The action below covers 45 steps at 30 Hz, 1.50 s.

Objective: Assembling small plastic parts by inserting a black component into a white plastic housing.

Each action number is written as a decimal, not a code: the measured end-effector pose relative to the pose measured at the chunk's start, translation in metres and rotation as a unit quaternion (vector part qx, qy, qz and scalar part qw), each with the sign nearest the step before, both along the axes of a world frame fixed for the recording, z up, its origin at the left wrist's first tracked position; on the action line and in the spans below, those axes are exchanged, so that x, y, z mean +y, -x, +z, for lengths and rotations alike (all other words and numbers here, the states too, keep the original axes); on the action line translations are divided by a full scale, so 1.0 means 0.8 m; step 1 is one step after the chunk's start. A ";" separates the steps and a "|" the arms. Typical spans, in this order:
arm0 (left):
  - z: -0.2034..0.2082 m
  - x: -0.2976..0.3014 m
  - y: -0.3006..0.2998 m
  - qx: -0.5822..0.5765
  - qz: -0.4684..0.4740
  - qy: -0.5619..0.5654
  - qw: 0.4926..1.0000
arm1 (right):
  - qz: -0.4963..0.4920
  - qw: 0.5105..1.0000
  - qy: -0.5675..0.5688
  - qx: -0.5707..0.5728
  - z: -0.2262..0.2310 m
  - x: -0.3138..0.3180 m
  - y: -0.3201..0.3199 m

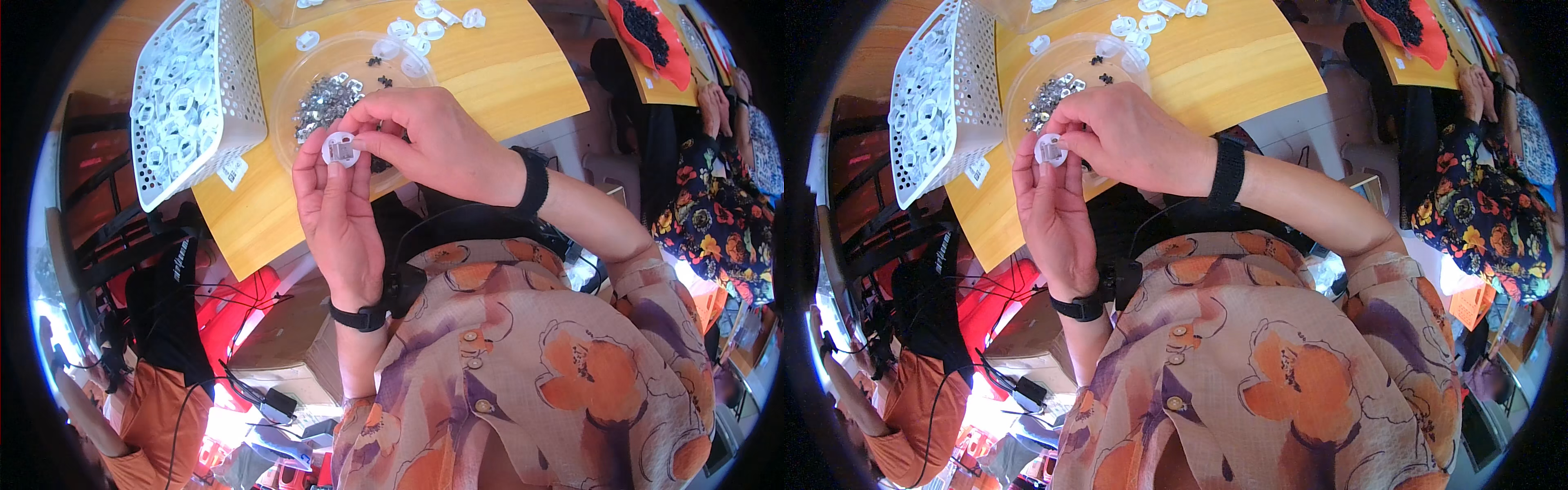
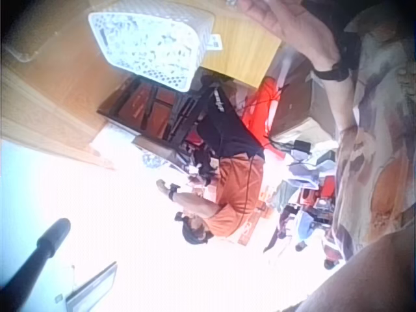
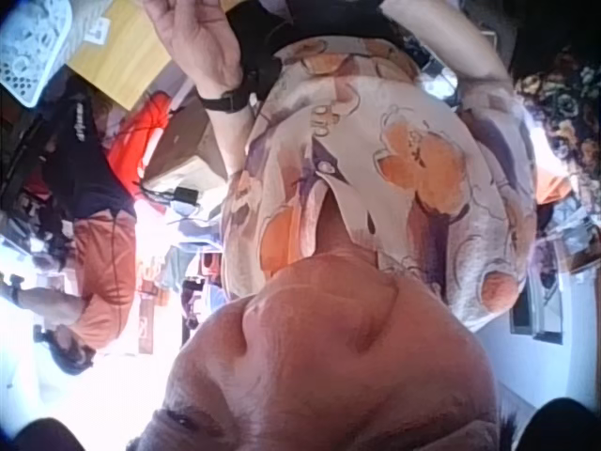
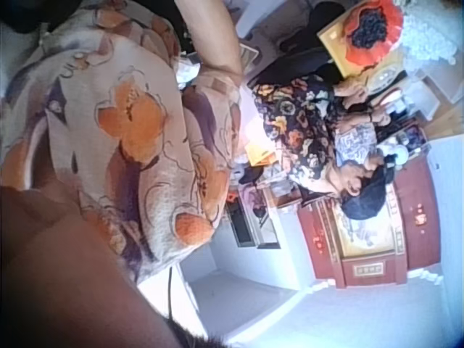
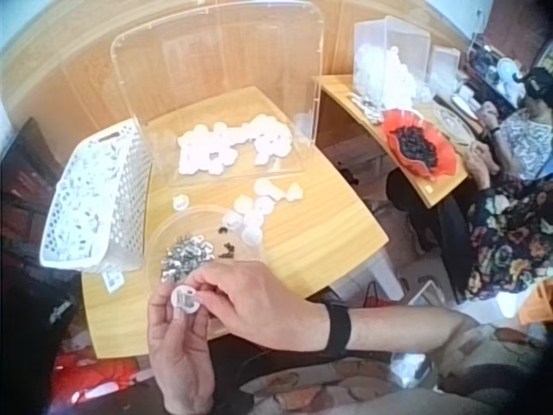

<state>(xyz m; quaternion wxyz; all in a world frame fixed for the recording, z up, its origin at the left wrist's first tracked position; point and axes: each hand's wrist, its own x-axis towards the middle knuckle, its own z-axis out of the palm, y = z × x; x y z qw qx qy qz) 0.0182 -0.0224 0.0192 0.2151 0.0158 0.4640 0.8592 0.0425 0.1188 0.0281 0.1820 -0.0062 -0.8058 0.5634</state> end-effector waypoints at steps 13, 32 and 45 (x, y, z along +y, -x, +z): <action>0.004 -0.007 -0.008 -0.008 0.024 -0.003 1.000 | 0.018 0.985 0.166 -0.041 0.003 -0.020 -0.015; 0.025 -0.052 -0.063 -0.009 0.010 -0.033 0.999 | 0.003 0.998 0.004 0.060 0.032 -0.065 -0.073; 0.040 -0.072 -0.110 0.009 -0.008 -0.062 0.998 | 0.024 0.995 0.057 0.079 0.041 -0.085 -0.125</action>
